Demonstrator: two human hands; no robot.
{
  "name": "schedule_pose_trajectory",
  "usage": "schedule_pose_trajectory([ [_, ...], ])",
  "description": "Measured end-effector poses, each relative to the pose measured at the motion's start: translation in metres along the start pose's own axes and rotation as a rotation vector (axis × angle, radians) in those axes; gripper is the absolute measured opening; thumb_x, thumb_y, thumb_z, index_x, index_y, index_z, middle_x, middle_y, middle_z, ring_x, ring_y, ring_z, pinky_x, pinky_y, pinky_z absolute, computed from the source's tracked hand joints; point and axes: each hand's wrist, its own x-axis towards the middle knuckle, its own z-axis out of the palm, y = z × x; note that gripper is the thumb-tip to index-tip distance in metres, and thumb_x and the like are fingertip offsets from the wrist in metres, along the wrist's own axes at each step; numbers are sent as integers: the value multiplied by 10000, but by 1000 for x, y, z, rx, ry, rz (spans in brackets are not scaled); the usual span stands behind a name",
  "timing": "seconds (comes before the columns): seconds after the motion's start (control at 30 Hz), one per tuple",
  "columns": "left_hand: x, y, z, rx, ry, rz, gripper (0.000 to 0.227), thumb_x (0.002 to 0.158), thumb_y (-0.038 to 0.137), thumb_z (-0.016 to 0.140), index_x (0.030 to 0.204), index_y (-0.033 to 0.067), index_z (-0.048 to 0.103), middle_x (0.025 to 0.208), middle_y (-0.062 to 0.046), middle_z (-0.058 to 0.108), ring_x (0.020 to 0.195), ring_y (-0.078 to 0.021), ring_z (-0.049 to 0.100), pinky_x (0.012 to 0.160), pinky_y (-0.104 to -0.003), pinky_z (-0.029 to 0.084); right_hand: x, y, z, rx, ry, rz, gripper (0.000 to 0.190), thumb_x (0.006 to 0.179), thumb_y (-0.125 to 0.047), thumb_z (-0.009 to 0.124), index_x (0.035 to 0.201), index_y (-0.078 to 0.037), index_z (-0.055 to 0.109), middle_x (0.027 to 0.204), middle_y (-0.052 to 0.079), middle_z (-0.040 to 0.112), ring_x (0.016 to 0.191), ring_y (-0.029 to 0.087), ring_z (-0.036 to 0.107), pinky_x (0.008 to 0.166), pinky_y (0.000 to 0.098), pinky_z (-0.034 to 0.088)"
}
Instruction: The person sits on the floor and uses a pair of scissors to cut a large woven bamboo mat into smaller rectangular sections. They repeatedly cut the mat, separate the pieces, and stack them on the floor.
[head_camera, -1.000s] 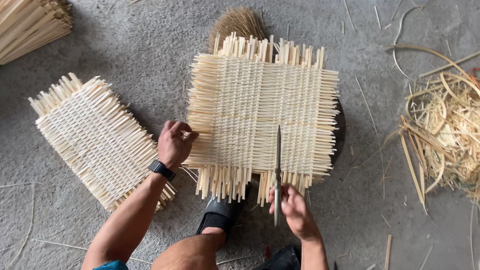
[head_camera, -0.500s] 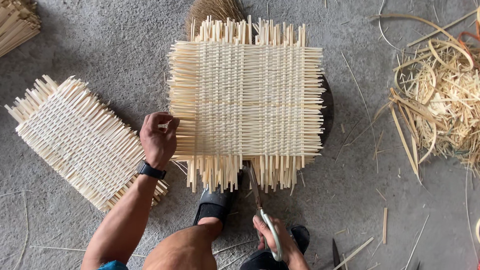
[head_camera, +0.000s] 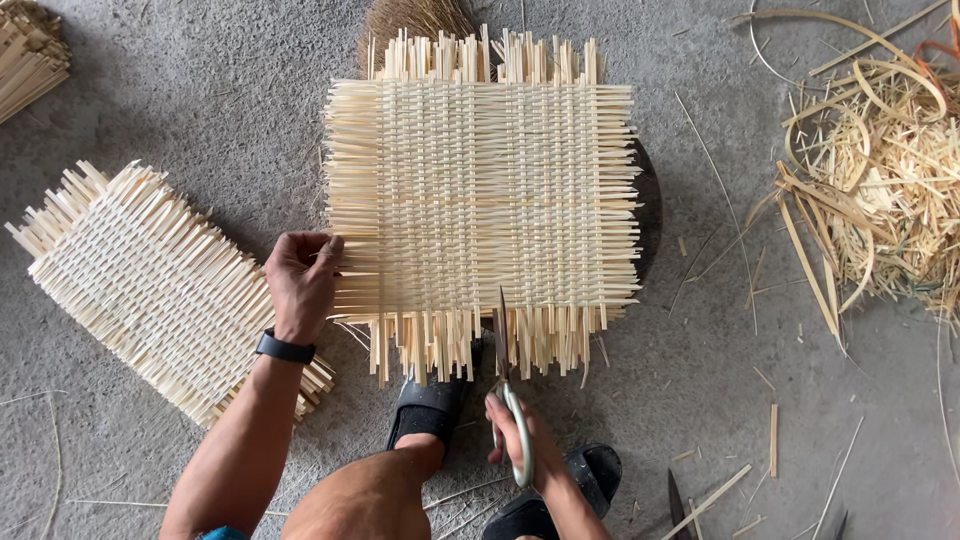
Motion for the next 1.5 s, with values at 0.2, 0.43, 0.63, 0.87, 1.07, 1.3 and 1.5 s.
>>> schedule_pose_trajectory([
  [0.2, 1, -5, -2, -33, 4, 7, 192, 966, 163, 769, 1024, 27, 647, 948, -66, 702, 785, -104, 637, 680, -238, 569, 23, -22, 8, 6, 72, -92, 621, 943, -607, 533, 860, 3, 620, 508, 20, 509, 395, 126, 539, 379, 279, 480],
  [0.43, 8, -5, -7, -305, -53, -90, 406, 872, 168, 839, 1173, 50, 594, 1004, -61, 714, 892, -114, 705, 785, -228, 602, 31, -4, 3, -36, 124, -121, 558, 946, -562, 593, 676, -78, 533, 430, 0, 470, 330, 127, 507, 315, 297, 441],
  [0.63, 19, 5, -11, -215, -419, -610, 493, 831, 232, 816, 1206, -56, 673, 1034, -191, 753, 849, -243, 738, 737, -375, 644, 45, 23, 9, -175, 206, -207, 599, 992, -515, 583, 565, -102, 505, 383, 8, 460, 289, 125, 479, 284, 294, 390],
  [0.87, 22, 21, -3, -101, -412, -649, 373, 869, 212, 770, 1117, -60, 704, 997, -182, 764, 816, -247, 750, 740, -400, 653, -10, -46, -29, 280, -285, 87, 557, 948, -557, 544, 887, -17, 665, 622, 84, 592, 450, 163, 617, 410, 307, 561],
  [1.07, 26, 14, -5, -162, -463, -655, 366, 890, 219, 772, 1098, -76, 711, 959, -164, 761, 796, -239, 740, 713, -398, 632, 3, -106, -72, 195, -350, 246, 609, 903, -575, 561, 944, 25, 654, 718, 106, 615, 500, 188, 632, 480, 347, 601],
  [1.3, 24, 15, -5, -152, -443, -615, 430, 829, 239, 806, 1110, -71, 711, 911, -133, 784, 783, -227, 757, 703, -376, 643, 45, -94, -54, 64, -201, 200, 475, 862, -424, 609, 899, 47, 657, 640, 83, 586, 450, 181, 583, 411, 355, 541],
  [1.5, -27, 42, 20, 896, 126, 686, 1191, 612, 517, 956, 1476, 21, 304, 1422, -323, 502, 1304, -407, 485, 1044, -575, 453, 43, -56, -28, -56, -36, -47, 364, 885, -307, 599, 797, 36, 683, 525, 86, 584, 400, 173, 564, 355, 325, 476],
])
